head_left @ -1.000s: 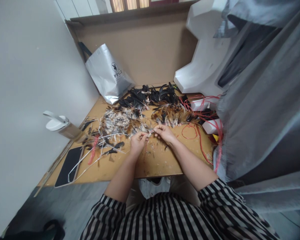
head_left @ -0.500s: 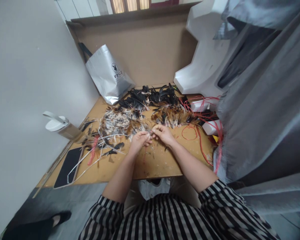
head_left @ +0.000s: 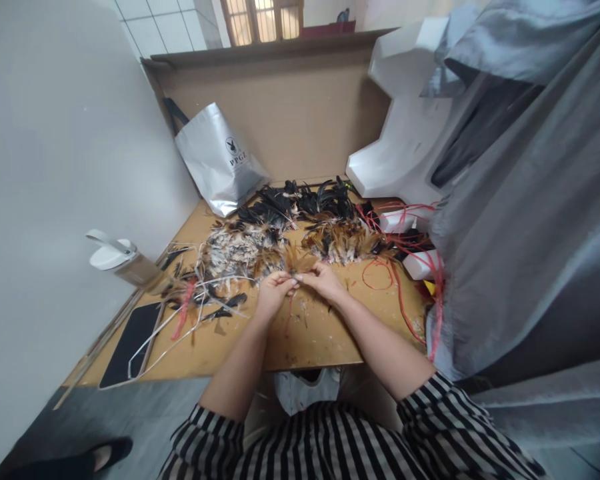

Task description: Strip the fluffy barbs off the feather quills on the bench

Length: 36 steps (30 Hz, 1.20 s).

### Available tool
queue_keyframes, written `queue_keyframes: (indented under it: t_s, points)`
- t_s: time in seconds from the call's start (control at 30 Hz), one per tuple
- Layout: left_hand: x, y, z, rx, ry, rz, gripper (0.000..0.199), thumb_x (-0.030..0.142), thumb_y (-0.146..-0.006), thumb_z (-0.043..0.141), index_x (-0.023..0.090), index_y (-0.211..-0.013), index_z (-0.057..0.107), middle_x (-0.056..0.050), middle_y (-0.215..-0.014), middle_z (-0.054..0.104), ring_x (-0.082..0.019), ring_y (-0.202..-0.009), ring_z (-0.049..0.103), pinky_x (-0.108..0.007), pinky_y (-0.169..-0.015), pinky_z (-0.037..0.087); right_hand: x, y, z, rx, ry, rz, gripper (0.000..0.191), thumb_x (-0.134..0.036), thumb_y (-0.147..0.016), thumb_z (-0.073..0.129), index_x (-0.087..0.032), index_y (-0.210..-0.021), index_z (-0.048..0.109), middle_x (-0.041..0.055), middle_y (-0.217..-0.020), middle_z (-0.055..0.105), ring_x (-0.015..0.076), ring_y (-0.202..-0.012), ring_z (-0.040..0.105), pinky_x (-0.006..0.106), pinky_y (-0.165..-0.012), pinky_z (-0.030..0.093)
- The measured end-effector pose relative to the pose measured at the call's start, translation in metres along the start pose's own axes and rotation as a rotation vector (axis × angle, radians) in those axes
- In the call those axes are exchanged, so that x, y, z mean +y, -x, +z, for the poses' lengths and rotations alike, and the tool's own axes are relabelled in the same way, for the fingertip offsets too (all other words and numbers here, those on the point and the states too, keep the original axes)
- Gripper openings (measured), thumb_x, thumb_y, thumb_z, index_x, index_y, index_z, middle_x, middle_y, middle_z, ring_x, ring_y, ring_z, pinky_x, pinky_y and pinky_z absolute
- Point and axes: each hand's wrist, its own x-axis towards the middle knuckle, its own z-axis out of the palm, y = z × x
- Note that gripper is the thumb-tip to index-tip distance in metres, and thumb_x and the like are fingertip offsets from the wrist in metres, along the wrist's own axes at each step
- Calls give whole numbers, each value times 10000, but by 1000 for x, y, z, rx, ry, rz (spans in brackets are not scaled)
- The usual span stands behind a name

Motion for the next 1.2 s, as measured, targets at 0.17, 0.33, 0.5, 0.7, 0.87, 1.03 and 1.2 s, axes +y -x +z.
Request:
queue_keyframes:
  t_s: [0.17,0.33,0.5,0.7,0.87,1.03,1.2]
  points:
    - [0,1,0,-14,-19,-6,268,298,-557,710,131,-687,547,-19,-561,621,-105,-496,567,-197,-470,411,4,0,3,24,0,-22,275,-319,-560,707,-150,-746,595,-8,-679,619,106,-604,553,243,-632,438]
    - [4,4,0,-106,11,-53,266,307,-572,707,123,-678,546,-38,-623,644,-108,-514,579,-178,-440,374,7,-1,-2,-77,-121,53,218,-323,-608,689,-134,-667,598,-22,-570,573,71,-509,486,196,-516,358]
    - [6,6,-2,-195,96,-154,270,310,-585,700,120,-711,556,-64,-737,665,-123,-592,610,-174,-463,377,5,0,-4,-87,-171,108,216,-310,-594,704,-132,-661,602,-28,-546,564,60,-477,466,184,-481,322]
    - [3,5,-5,-223,72,-148,264,311,-582,702,118,-673,547,-78,-759,670,-132,-581,608,-185,-456,379,4,2,-4,-156,-178,107,228,-319,-585,705,-133,-654,592,-25,-550,565,76,-495,486,203,-512,351]
    - [6,5,-1,-188,37,-155,324,350,-596,689,113,-796,594,-106,-836,668,-159,-625,628,-196,-467,394,-4,0,-9,-31,-65,86,279,-376,-569,693,-130,-627,576,-46,-481,503,45,-412,356,190,-437,236]
    - [9,5,0,-134,54,-153,390,377,-616,672,115,-890,585,-122,-881,659,-149,-607,621,-205,-469,408,-24,-2,-48,287,212,-6,338,-453,-578,645,-126,-644,590,-47,-457,462,56,-410,314,210,-442,224]
    - [7,5,-3,-137,67,-131,375,389,-639,652,107,-875,581,-120,-845,659,-127,-575,602,-193,-454,400,-25,-3,-103,624,529,-56,371,-490,-575,615,-125,-578,550,-30,-478,460,76,-448,347,218,-450,255]
